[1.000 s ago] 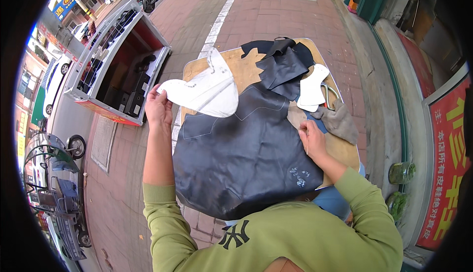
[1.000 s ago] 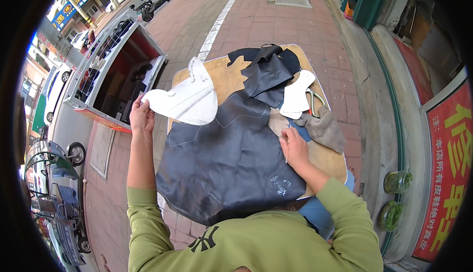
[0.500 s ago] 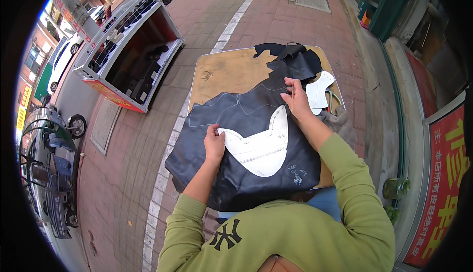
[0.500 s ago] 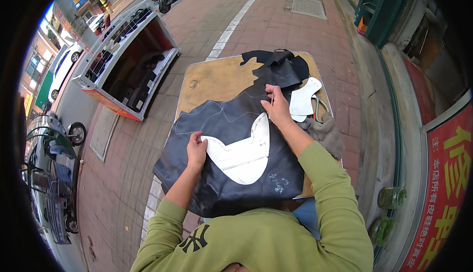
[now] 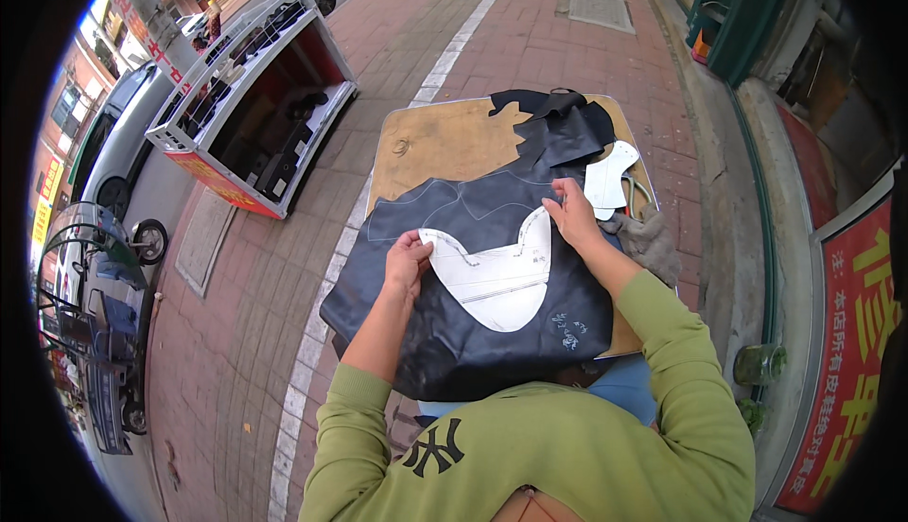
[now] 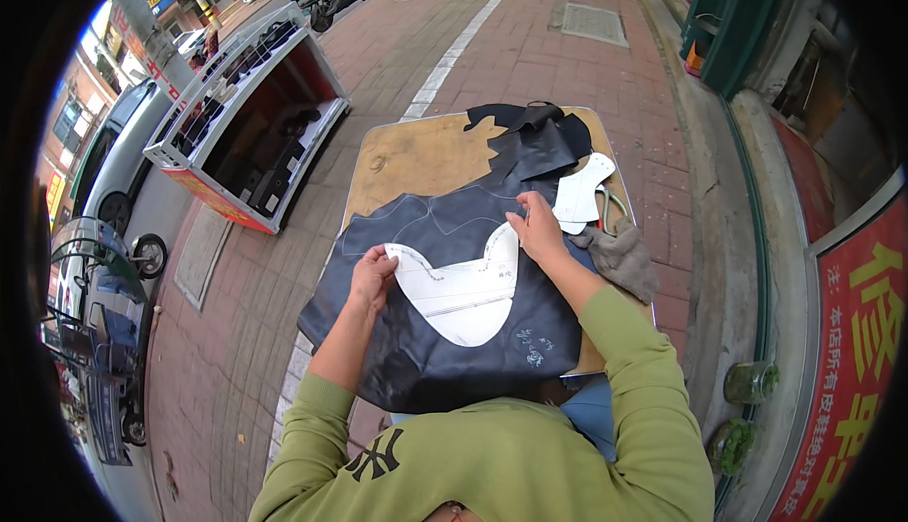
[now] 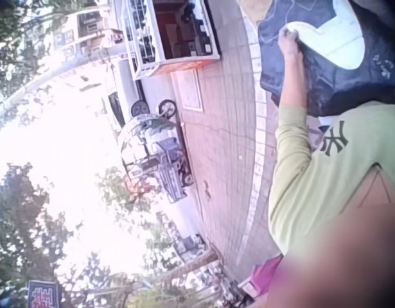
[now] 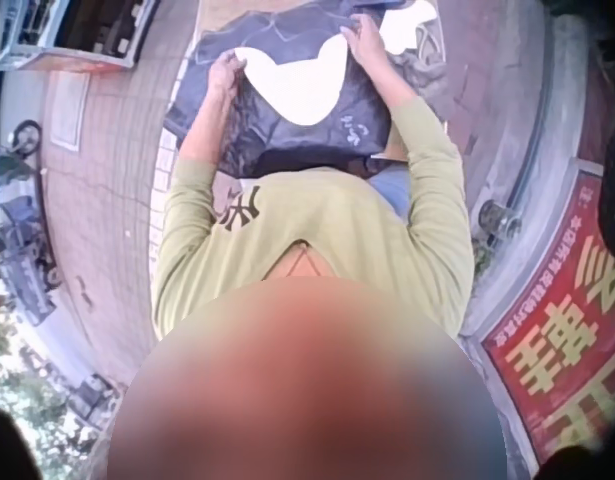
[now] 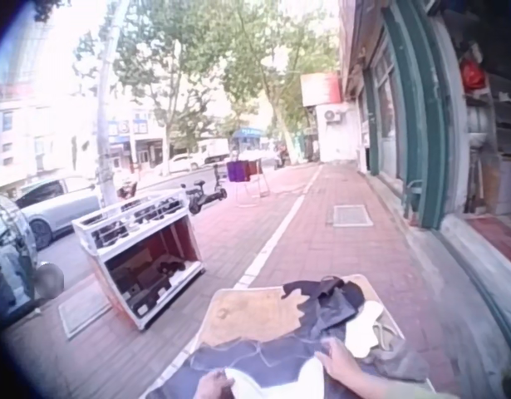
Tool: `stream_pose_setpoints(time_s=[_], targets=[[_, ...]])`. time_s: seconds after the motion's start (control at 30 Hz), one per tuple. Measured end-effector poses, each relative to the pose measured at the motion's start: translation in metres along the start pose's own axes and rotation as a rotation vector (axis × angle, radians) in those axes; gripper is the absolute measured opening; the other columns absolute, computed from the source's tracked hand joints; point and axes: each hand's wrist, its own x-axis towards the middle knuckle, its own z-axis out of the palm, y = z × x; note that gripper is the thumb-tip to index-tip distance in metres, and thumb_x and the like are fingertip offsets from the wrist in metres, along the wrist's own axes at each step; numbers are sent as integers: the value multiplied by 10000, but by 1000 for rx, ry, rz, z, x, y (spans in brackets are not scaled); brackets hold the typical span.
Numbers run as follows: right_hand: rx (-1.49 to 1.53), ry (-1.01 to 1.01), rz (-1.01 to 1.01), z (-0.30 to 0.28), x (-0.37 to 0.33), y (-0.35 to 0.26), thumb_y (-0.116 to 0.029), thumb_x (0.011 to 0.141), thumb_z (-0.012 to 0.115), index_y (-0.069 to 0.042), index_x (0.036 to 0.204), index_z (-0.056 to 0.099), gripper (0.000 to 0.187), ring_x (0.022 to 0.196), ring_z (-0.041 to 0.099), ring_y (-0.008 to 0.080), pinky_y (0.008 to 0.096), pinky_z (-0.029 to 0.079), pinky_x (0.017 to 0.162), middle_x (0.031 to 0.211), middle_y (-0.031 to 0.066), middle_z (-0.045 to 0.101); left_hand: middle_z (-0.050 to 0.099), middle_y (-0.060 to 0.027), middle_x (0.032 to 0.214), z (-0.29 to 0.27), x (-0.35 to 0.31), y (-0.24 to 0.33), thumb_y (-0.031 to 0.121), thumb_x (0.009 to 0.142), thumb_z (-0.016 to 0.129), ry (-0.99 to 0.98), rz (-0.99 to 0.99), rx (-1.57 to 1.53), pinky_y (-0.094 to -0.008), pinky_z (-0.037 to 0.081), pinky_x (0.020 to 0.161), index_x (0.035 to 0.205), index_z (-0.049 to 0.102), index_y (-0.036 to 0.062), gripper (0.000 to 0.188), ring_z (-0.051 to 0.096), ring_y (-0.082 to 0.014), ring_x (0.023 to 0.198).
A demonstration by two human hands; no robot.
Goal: The person places white paper templates on a black leather sheet, traces their outlines with a pen, and uses a pink eraser to remove pencil marks. They then use scissors to cut the leather along the traced lines, producing multiple leather pieces.
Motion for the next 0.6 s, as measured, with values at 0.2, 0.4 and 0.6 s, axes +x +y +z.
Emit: stream_pose_setpoints(time_s=[0.2, 0.4, 0.6], targets=[[1049, -79, 312, -56, -35, -28, -556, 996, 453, -99, 1234, 489, 517, 1120, 547, 200, 404, 463, 934, 1267, 93, 566, 704, -74, 996, 16, -67, 55, -85, 802, 677, -498, 559, 174, -321, 485, 927, 930, 670, 15, 163, 634, -188, 1019], [758, 38, 468, -72, -108, -16, -441, 1009, 517, -84, 1213, 516, 412, 1180, 516, 204, 418, 441, 994, 1283, 105, 552, 708, -64, 1002, 11, -104, -3, -151, 685, 626, -405, 758, 846, -361, 506, 923, 882, 668, 46, 281, 634, -264, 1061], [102, -130, 169, -71, -150, -8, -153, 879, 706, -30, 1179, 558, 357, 1040, 621, 234, 336, 489, 914, 1154, 132, 624, 699, -98, 973, -6, -116, -63, -141, 718, 630, -262, 758, 951, -351, 527, 842, 885, 658, 20, 234, 660, -275, 962]])
